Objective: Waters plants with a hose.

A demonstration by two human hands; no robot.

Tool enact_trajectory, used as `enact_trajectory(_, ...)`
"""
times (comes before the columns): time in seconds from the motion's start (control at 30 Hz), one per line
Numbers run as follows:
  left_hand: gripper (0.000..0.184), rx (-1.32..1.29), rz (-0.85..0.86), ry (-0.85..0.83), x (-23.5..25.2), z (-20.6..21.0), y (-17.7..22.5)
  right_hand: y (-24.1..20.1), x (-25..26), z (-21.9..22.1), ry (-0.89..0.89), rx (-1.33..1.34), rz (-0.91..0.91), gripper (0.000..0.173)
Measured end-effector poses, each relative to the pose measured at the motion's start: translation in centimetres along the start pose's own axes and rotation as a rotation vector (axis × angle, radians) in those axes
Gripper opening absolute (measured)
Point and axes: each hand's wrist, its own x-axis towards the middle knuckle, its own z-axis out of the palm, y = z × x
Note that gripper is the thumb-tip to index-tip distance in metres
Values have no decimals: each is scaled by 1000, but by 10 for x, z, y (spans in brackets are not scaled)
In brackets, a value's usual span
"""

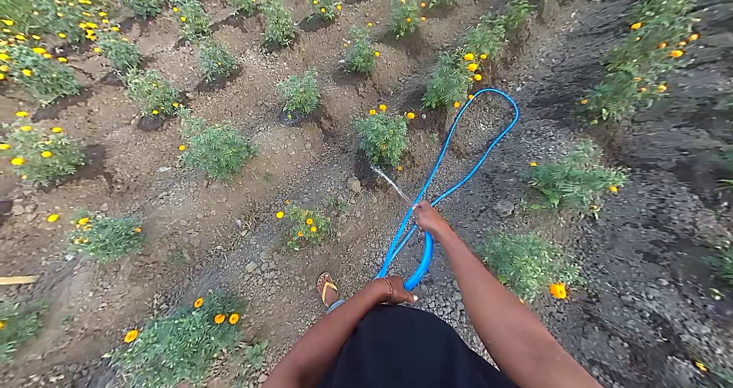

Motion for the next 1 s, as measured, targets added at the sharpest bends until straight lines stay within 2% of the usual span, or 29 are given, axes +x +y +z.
enact_trajectory(0.63, 59, -12, 16, 13, -4, 0, 2, -8, 0, 4, -76, -40, -33, 35)
enact_trajectory(1.0, 54, -98, 3, 59, 2, -4, -5, -17, -4, 0, 90, -15, -110, 38)
